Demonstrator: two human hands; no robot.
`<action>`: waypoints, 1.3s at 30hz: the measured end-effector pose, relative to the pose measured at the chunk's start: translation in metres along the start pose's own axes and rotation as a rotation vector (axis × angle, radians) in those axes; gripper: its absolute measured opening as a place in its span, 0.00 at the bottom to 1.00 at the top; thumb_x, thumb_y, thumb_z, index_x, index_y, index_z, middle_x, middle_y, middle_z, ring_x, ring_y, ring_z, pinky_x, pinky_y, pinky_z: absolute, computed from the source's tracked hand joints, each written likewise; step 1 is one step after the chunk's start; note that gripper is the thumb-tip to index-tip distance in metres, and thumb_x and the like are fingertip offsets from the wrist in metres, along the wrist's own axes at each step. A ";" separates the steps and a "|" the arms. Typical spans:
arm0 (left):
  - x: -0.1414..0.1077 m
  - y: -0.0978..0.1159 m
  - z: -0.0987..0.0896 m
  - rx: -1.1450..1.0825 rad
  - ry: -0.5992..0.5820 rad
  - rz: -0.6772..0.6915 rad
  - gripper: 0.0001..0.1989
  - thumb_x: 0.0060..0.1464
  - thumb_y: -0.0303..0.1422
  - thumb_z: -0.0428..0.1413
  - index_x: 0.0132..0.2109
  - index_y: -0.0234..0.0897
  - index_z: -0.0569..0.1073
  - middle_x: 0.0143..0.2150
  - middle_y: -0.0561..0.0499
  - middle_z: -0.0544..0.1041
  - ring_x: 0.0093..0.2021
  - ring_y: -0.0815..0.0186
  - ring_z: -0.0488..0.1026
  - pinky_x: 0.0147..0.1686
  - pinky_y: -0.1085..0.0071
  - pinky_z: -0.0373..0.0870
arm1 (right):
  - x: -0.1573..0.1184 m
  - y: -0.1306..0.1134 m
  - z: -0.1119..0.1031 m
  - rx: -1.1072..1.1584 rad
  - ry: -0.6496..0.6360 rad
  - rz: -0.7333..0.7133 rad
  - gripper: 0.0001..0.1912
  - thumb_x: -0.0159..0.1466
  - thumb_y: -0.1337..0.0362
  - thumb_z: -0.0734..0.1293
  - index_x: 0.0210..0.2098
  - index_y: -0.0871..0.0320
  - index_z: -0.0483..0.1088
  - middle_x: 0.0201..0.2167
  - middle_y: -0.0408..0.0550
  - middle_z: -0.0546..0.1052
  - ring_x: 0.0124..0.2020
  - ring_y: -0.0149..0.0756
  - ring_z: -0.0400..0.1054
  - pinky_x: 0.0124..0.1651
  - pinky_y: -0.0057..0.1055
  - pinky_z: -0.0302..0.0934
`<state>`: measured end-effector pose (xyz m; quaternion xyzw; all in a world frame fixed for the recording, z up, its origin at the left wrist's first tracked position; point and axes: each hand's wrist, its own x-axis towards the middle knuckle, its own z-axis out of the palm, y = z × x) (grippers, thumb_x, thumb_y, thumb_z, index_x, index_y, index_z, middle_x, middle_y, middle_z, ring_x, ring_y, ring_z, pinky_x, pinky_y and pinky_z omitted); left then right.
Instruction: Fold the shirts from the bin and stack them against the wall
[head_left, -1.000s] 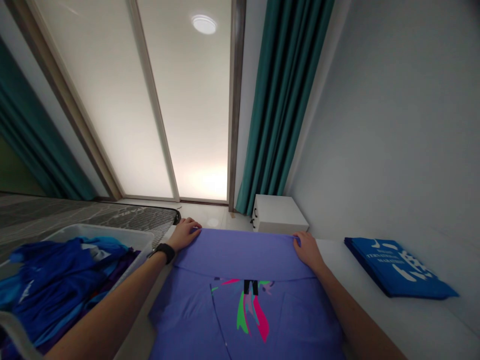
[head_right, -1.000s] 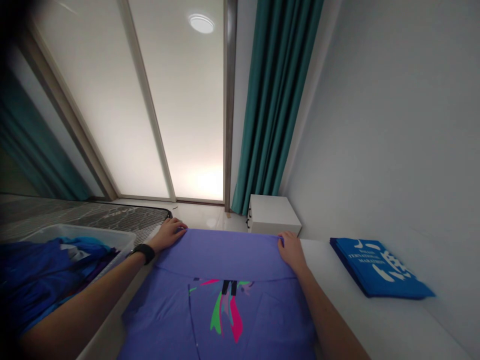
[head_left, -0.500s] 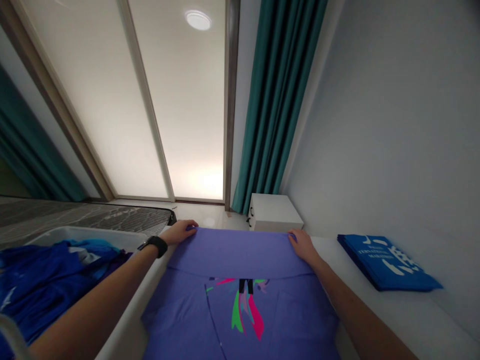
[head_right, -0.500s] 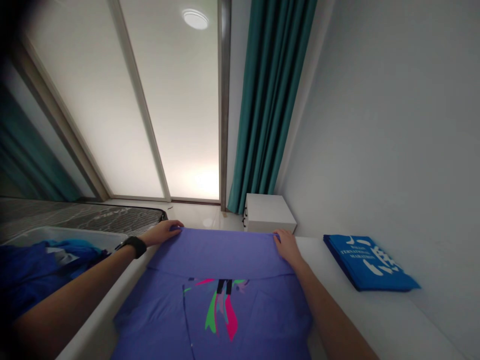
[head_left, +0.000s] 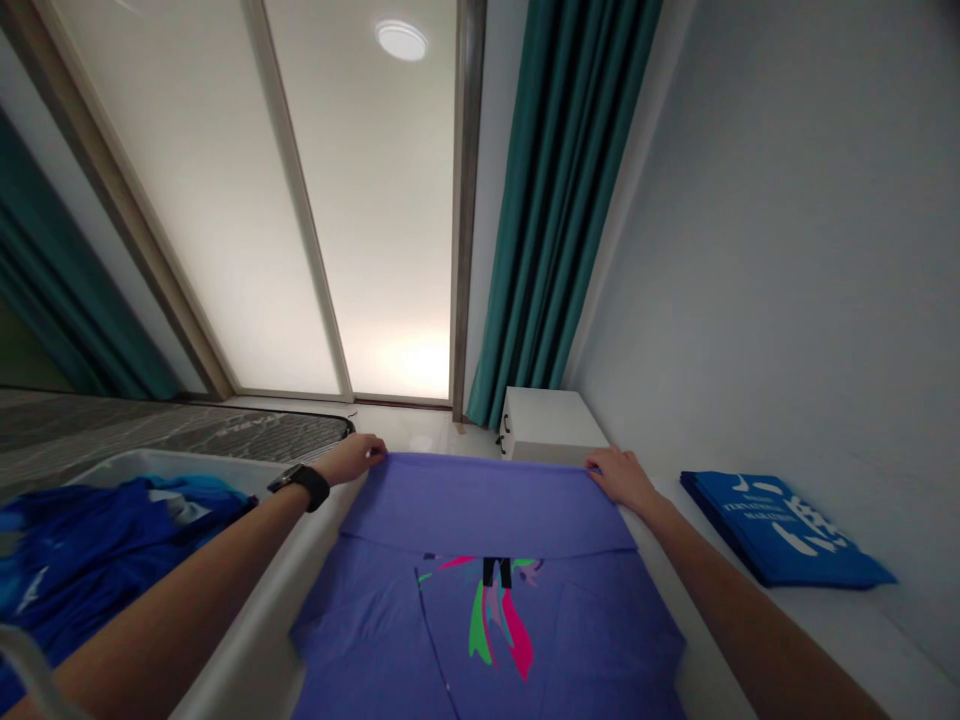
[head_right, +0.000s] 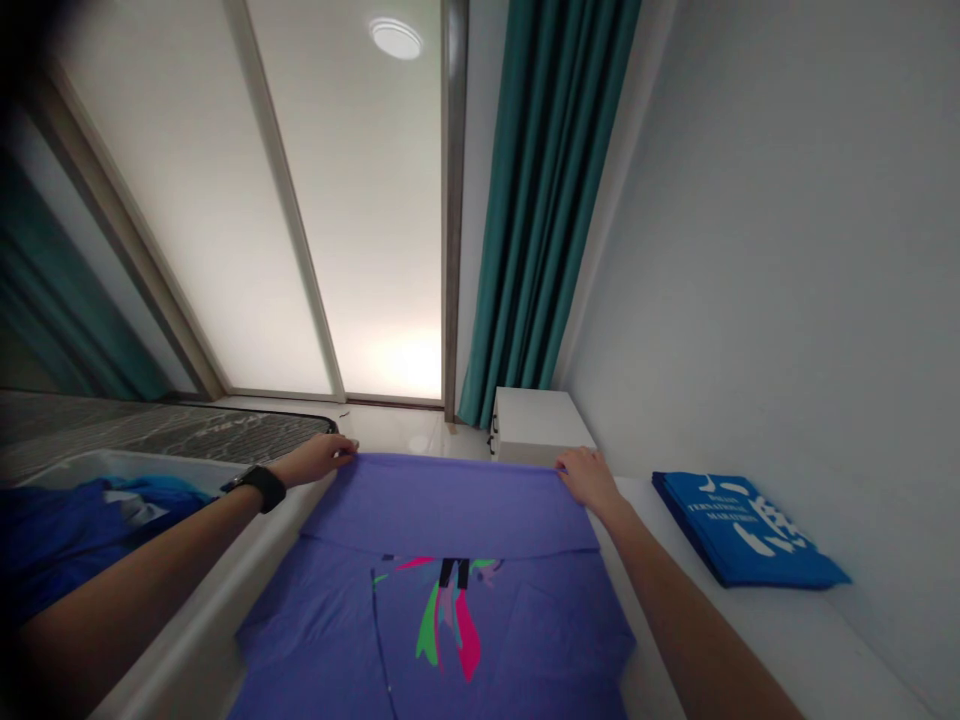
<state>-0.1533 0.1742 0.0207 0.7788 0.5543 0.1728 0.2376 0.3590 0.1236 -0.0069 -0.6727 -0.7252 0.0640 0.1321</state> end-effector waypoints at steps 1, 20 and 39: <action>-0.001 0.000 0.000 -0.035 -0.001 -0.032 0.08 0.44 0.39 0.55 0.28 0.39 0.75 0.25 0.49 0.77 0.28 0.60 0.76 0.34 0.68 0.71 | 0.000 -0.001 -0.001 0.024 0.009 0.016 0.06 0.58 0.69 0.66 0.29 0.54 0.74 0.38 0.51 0.78 0.47 0.46 0.69 0.50 0.39 0.58; -0.058 0.027 0.018 -0.494 0.318 -0.136 0.12 0.47 0.42 0.55 0.32 0.37 0.71 0.28 0.50 0.78 0.33 0.60 0.79 0.35 0.66 0.76 | -0.044 -0.015 0.005 0.820 0.176 0.276 0.06 0.62 0.67 0.59 0.35 0.57 0.67 0.35 0.50 0.78 0.25 0.35 0.76 0.28 0.30 0.70; -0.156 0.065 0.006 -0.374 0.482 -0.007 0.17 0.52 0.47 0.53 0.35 0.36 0.73 0.33 0.47 0.80 0.38 0.57 0.77 0.42 0.64 0.72 | -0.139 -0.032 -0.028 0.949 0.237 0.155 0.07 0.61 0.57 0.62 0.32 0.52 0.67 0.34 0.50 0.78 0.33 0.42 0.76 0.43 0.39 0.70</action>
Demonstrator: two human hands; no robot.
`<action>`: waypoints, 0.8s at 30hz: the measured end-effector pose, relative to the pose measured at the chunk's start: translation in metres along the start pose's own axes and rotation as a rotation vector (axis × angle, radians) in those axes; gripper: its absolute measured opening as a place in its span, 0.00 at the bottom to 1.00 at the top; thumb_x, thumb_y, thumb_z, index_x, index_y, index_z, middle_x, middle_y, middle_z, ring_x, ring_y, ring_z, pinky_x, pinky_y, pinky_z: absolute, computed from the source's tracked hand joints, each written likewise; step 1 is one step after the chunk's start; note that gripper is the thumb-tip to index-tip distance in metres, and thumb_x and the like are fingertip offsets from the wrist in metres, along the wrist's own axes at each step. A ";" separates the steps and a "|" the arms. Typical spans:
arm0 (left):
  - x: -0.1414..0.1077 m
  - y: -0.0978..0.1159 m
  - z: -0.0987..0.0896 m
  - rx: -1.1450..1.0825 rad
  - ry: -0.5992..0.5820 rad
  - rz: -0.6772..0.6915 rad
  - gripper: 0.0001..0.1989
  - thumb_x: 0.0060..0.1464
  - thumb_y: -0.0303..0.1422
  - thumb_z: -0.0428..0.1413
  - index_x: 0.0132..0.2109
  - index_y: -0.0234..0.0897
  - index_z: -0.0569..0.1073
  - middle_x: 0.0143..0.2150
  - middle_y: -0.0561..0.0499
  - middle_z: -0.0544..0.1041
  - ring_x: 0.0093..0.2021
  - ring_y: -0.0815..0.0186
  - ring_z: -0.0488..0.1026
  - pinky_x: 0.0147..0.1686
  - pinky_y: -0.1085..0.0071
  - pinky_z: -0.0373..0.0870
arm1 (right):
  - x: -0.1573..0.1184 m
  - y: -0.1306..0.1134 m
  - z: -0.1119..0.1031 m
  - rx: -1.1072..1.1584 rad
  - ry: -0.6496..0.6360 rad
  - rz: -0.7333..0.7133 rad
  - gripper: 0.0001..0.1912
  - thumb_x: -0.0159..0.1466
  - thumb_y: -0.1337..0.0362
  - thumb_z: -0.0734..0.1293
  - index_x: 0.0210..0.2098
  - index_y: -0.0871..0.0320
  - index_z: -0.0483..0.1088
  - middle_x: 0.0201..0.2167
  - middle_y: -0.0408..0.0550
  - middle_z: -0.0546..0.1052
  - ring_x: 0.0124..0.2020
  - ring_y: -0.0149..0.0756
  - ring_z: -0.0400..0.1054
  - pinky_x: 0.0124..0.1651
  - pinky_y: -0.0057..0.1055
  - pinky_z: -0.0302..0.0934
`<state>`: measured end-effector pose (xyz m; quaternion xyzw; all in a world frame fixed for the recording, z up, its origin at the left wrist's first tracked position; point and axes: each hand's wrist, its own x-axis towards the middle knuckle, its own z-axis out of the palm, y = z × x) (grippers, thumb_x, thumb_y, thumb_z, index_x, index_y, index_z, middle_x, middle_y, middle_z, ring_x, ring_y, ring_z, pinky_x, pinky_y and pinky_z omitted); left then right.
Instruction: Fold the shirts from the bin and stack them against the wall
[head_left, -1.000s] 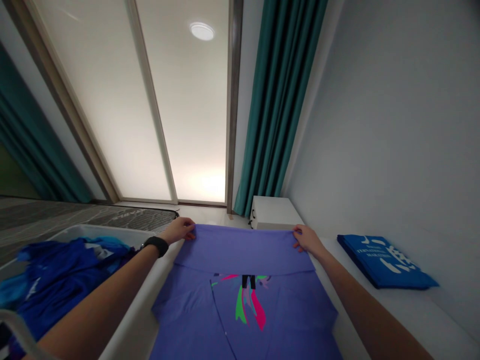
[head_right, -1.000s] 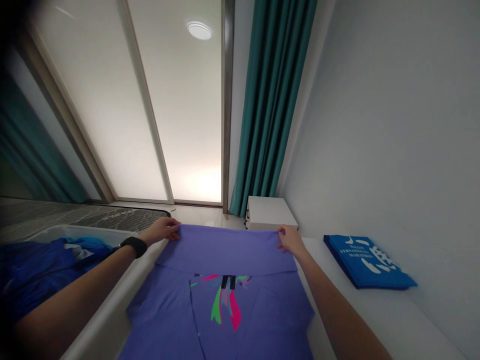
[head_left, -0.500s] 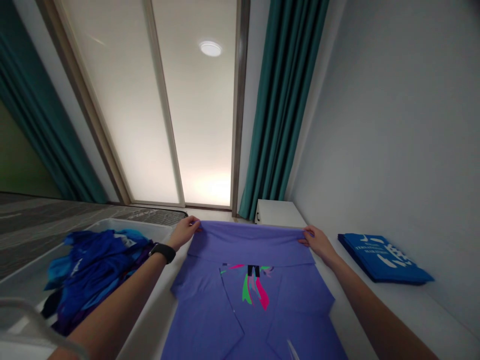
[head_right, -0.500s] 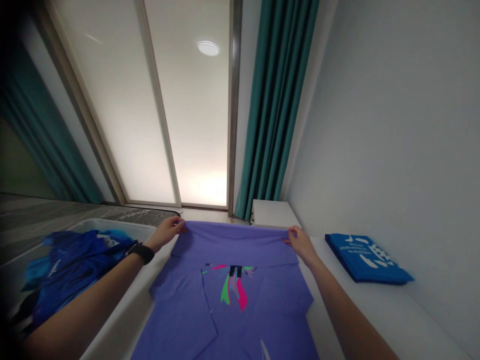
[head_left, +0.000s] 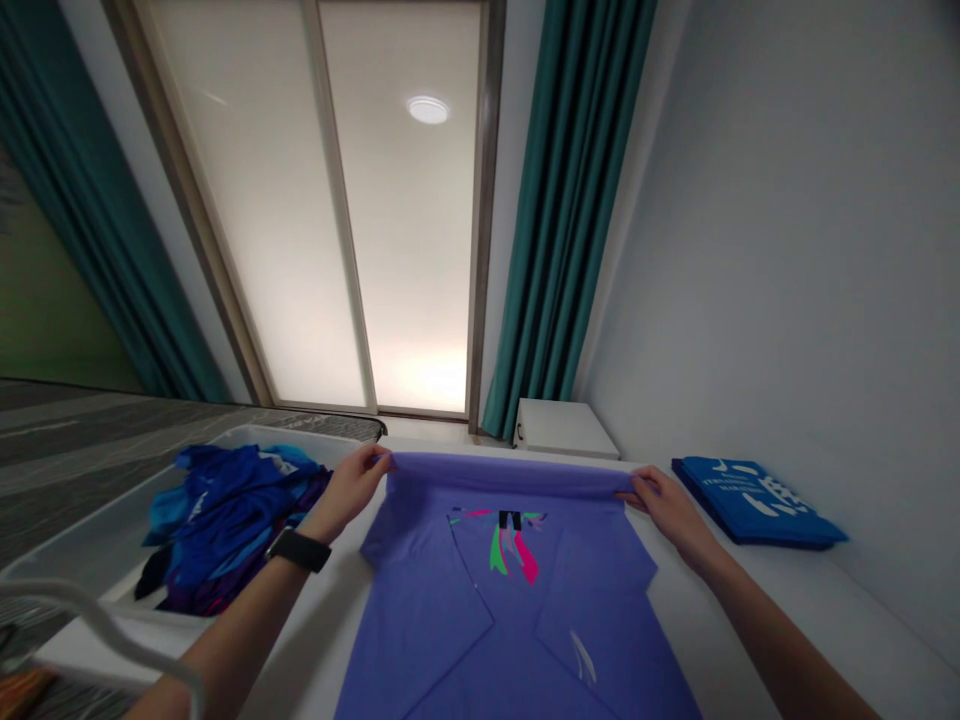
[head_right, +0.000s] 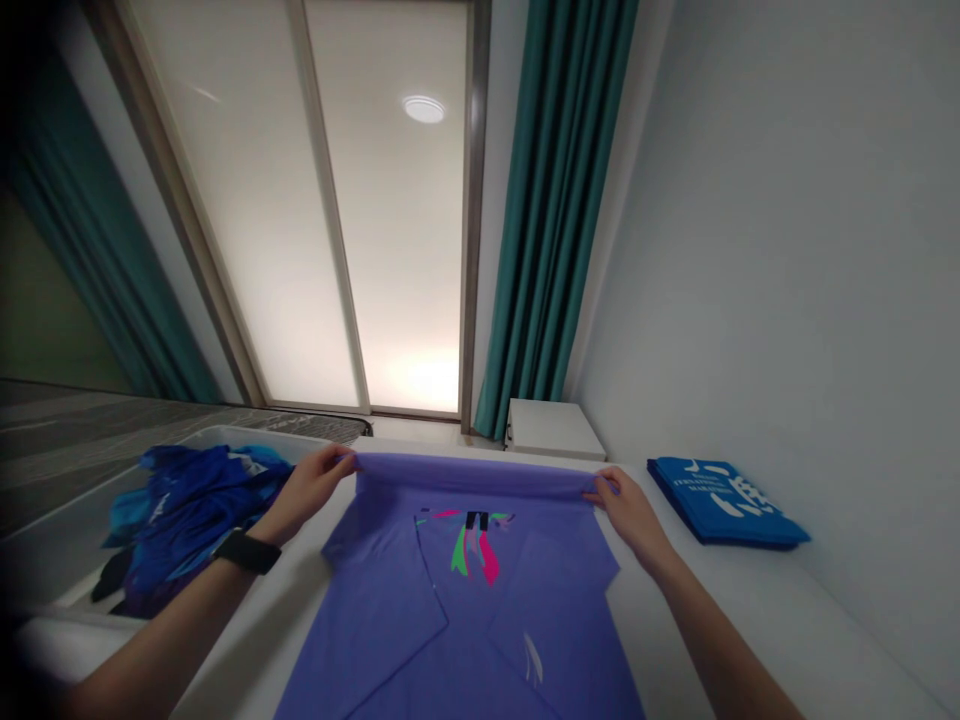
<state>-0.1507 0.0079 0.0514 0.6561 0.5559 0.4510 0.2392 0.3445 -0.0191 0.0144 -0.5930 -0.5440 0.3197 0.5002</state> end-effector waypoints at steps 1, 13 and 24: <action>-0.013 0.000 -0.001 0.042 -0.003 0.002 0.17 0.52 0.47 0.53 0.35 0.37 0.73 0.33 0.48 0.79 0.37 0.57 0.76 0.41 0.64 0.72 | -0.011 0.004 -0.001 -0.028 0.002 -0.015 0.08 0.61 0.56 0.62 0.32 0.52 0.67 0.34 0.50 0.78 0.34 0.43 0.76 0.44 0.39 0.70; -0.100 -0.044 0.015 0.338 -0.225 0.244 0.10 0.56 0.35 0.49 0.43 0.45 0.73 0.47 0.47 0.73 0.48 0.57 0.73 0.50 0.64 0.70 | -0.093 0.053 0.012 -0.538 -0.082 -0.336 0.12 0.60 0.63 0.57 0.39 0.51 0.69 0.42 0.51 0.75 0.47 0.44 0.70 0.54 0.42 0.63; -0.032 -0.054 0.040 0.393 -0.205 0.305 0.12 0.55 0.31 0.48 0.43 0.40 0.73 0.46 0.45 0.72 0.48 0.57 0.72 0.51 0.63 0.69 | -0.037 0.054 0.029 -0.613 -0.117 -0.405 0.12 0.62 0.68 0.55 0.39 0.54 0.68 0.42 0.50 0.72 0.47 0.40 0.68 0.55 0.40 0.61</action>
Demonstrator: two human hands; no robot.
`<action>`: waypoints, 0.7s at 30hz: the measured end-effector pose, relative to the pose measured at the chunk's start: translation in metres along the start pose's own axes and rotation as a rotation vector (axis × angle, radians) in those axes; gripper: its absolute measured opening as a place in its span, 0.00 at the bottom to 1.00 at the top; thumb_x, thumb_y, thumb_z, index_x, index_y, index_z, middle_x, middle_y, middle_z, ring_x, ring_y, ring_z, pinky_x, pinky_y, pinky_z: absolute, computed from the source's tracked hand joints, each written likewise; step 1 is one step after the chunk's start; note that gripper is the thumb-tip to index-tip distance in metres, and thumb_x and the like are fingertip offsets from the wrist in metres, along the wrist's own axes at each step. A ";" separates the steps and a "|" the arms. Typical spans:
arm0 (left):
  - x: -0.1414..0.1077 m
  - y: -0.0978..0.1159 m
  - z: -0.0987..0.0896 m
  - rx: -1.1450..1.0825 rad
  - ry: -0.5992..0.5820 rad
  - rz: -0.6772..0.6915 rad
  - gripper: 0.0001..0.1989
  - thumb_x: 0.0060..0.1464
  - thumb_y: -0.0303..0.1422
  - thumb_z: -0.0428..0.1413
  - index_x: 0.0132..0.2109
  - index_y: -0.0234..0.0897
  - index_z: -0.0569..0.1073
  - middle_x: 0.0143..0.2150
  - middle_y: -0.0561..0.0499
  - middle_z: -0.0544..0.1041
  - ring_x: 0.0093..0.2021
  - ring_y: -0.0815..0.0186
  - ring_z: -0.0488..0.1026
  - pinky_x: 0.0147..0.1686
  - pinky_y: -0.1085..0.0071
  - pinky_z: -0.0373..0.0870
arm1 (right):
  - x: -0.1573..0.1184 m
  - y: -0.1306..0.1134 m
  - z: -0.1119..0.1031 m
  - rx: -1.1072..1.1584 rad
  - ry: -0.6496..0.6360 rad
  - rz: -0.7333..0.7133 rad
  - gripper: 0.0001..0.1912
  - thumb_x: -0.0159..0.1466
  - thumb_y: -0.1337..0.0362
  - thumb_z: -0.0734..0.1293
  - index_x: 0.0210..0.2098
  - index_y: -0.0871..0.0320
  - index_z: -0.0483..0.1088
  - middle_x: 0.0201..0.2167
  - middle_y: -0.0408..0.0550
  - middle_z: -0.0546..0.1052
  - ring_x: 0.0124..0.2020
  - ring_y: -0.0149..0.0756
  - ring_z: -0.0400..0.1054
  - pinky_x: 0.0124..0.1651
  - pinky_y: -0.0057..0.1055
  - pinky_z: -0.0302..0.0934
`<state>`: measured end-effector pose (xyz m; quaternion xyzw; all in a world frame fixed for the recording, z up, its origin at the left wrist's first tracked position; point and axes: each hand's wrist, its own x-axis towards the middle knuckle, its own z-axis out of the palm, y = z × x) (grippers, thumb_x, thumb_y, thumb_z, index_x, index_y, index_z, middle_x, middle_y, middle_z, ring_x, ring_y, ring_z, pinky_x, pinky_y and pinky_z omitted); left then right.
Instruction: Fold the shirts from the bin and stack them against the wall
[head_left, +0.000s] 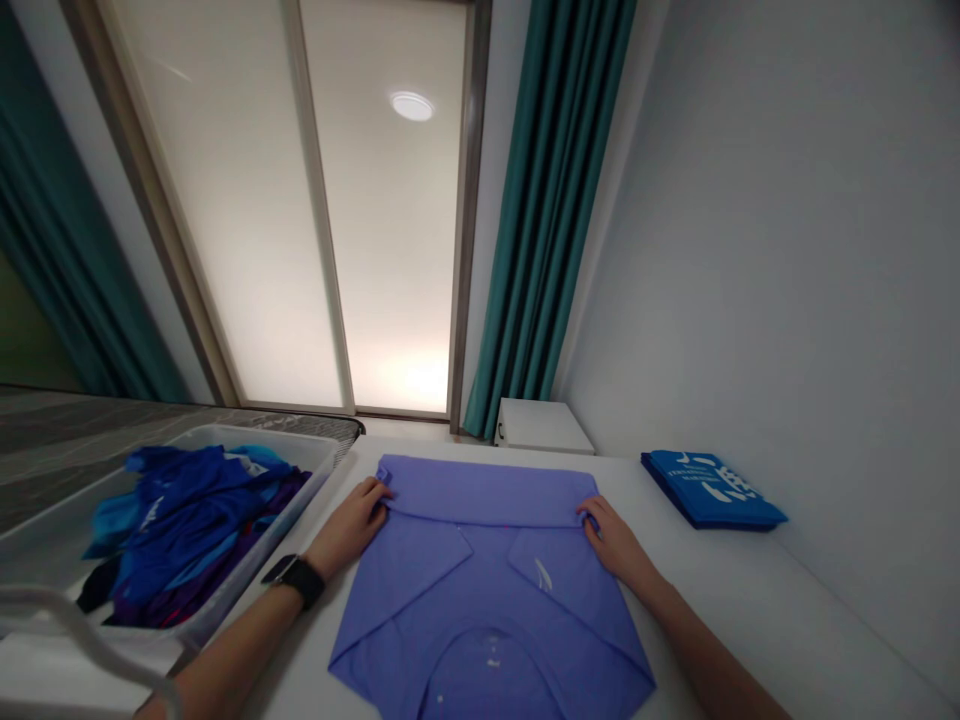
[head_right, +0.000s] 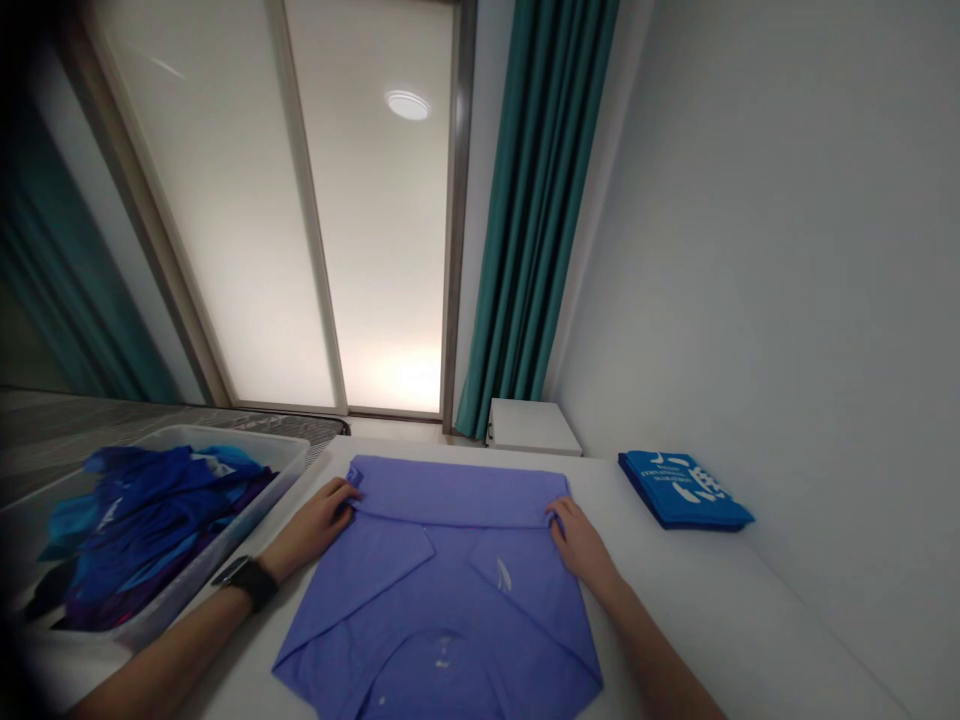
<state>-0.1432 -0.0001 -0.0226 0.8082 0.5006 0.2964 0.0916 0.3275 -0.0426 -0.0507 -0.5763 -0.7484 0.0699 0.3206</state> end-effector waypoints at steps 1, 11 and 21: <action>0.005 -0.002 0.001 -0.002 0.005 -0.001 0.12 0.55 0.31 0.48 0.43 0.40 0.73 0.46 0.45 0.72 0.48 0.58 0.72 0.51 0.63 0.69 | 0.006 0.002 0.002 -0.001 0.007 0.004 0.12 0.61 0.69 0.55 0.39 0.54 0.69 0.42 0.50 0.72 0.47 0.40 0.68 0.55 0.39 0.61; 0.008 -0.010 -0.003 -0.069 0.067 -0.033 0.11 0.56 0.34 0.47 0.40 0.38 0.73 0.42 0.47 0.74 0.45 0.59 0.73 0.48 0.64 0.70 | 0.007 0.014 0.002 0.098 0.120 0.002 0.11 0.60 0.67 0.57 0.37 0.54 0.70 0.41 0.50 0.74 0.46 0.41 0.69 0.54 0.42 0.61; 0.010 -0.014 -0.010 -0.019 0.013 0.005 0.12 0.55 0.36 0.48 0.39 0.39 0.74 0.42 0.46 0.76 0.46 0.57 0.73 0.49 0.63 0.68 | -0.002 0.027 -0.004 0.014 0.110 0.041 0.09 0.57 0.67 0.59 0.34 0.55 0.69 0.38 0.51 0.74 0.44 0.43 0.67 0.51 0.43 0.60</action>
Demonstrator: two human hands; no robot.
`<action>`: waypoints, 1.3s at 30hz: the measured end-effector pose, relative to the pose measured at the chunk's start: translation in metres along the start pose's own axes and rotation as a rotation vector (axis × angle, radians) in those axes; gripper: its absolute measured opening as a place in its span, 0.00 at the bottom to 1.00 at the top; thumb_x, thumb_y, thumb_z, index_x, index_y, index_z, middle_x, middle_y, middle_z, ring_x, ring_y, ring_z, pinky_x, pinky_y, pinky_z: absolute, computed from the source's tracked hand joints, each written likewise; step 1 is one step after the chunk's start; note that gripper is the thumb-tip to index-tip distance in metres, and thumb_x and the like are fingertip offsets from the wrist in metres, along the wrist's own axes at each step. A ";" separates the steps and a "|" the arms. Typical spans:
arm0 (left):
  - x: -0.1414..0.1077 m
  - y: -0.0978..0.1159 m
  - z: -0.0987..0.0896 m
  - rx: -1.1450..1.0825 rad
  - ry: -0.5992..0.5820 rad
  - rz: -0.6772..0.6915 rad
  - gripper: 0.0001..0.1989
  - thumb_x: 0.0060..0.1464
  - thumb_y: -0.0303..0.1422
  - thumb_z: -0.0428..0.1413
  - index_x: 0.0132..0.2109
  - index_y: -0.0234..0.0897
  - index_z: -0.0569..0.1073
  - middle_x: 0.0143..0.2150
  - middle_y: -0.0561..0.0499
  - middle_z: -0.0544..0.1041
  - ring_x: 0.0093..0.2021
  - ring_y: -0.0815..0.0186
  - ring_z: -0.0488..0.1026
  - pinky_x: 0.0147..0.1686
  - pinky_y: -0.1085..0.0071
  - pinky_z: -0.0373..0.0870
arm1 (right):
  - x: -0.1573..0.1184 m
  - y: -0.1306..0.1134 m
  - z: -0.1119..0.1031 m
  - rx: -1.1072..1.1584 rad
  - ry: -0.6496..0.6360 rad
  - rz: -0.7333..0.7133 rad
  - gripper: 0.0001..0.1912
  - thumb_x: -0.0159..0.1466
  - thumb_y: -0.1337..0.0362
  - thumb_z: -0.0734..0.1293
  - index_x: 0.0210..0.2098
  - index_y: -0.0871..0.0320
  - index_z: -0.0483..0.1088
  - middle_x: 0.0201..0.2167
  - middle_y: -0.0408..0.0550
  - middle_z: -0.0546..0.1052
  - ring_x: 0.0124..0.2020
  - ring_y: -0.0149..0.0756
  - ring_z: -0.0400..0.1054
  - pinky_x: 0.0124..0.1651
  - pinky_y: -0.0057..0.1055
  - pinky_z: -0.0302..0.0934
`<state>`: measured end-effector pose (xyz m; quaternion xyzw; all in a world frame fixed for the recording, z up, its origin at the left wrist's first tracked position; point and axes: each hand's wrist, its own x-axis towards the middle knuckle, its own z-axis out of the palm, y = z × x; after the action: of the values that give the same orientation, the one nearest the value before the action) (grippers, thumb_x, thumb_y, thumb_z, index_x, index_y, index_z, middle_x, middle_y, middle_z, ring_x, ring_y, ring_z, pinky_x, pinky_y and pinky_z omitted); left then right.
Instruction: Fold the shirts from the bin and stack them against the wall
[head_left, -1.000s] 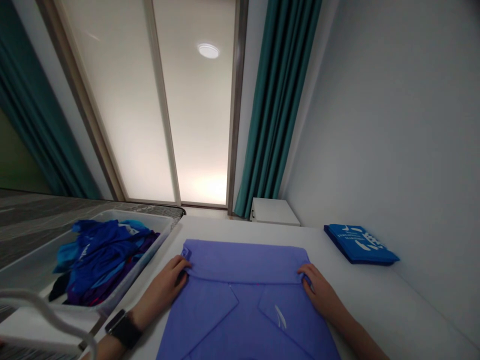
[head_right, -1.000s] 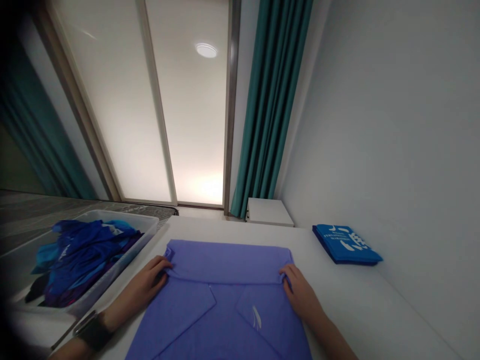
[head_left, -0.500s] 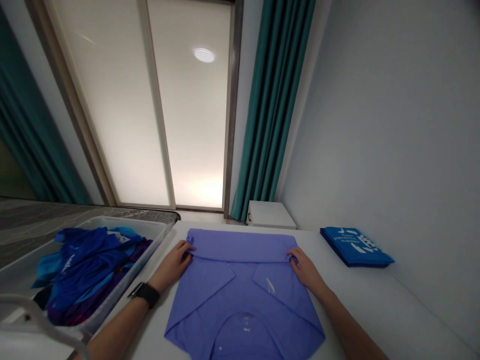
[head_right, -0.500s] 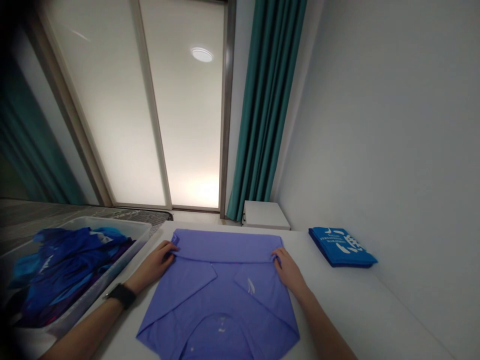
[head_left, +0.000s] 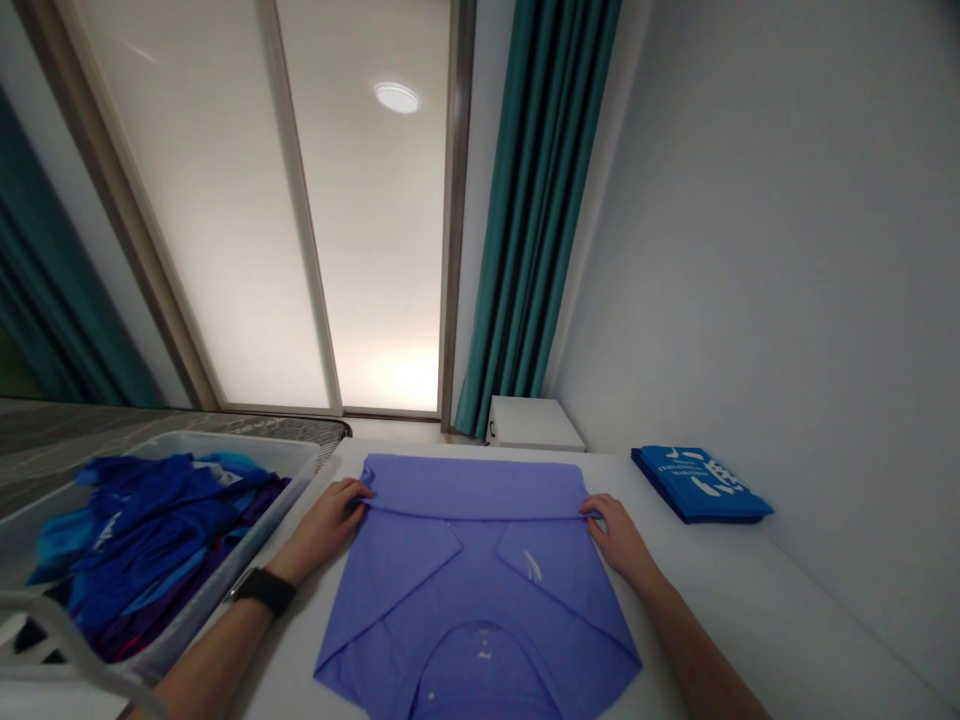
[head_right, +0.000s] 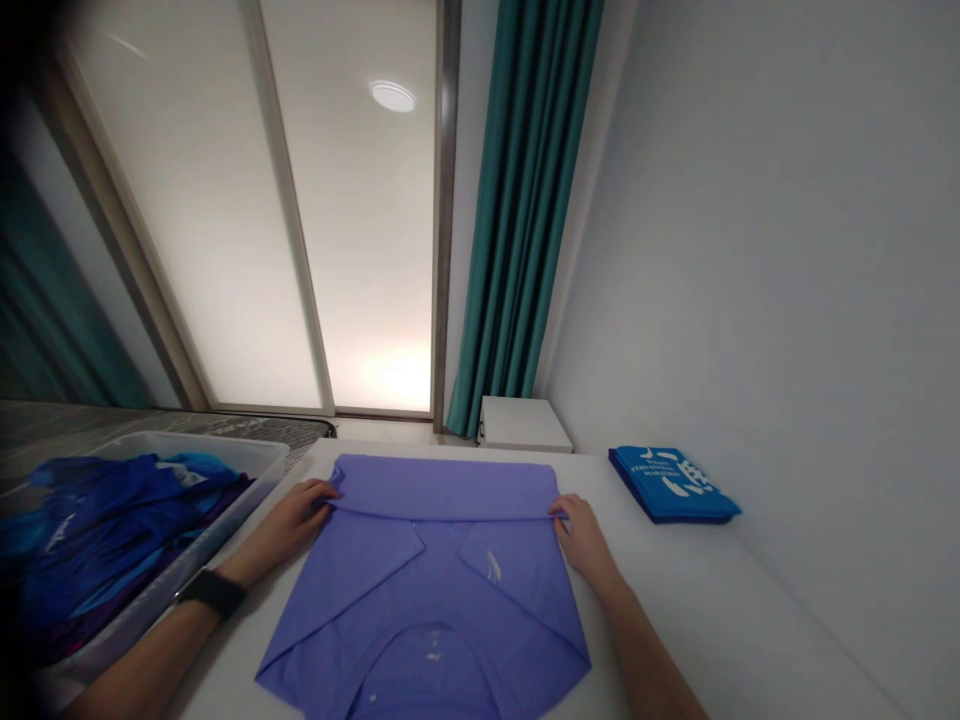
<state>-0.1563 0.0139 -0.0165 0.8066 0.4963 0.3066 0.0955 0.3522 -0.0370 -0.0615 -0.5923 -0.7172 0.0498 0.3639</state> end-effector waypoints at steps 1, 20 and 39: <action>0.000 0.000 -0.001 -0.001 -0.010 -0.004 0.12 0.55 0.37 0.49 0.39 0.39 0.74 0.42 0.46 0.76 0.46 0.57 0.73 0.50 0.62 0.68 | 0.000 0.001 -0.001 -0.004 0.004 0.004 0.08 0.56 0.67 0.59 0.33 0.55 0.69 0.38 0.50 0.74 0.44 0.43 0.67 0.51 0.43 0.60; -0.006 -0.001 -0.009 -0.055 -0.063 -0.044 0.10 0.55 0.38 0.48 0.37 0.39 0.71 0.39 0.47 0.75 0.41 0.58 0.73 0.44 0.64 0.68 | 0.000 -0.003 -0.004 0.056 -0.009 0.028 0.05 0.53 0.66 0.60 0.30 0.53 0.65 0.35 0.48 0.72 0.42 0.43 0.67 0.50 0.43 0.62; -0.014 -0.016 -0.011 -0.001 -0.136 -0.026 0.08 0.58 0.37 0.46 0.35 0.41 0.67 0.45 0.45 0.76 0.43 0.58 0.74 0.44 0.64 0.69 | -0.003 -0.011 -0.009 0.065 -0.044 0.015 0.04 0.53 0.67 0.60 0.30 0.53 0.64 0.36 0.49 0.72 0.42 0.43 0.67 0.50 0.43 0.61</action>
<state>-0.1786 0.0079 -0.0206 0.8191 0.4987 0.2501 0.1334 0.3489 -0.0458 -0.0504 -0.5843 -0.7184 0.0889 0.3669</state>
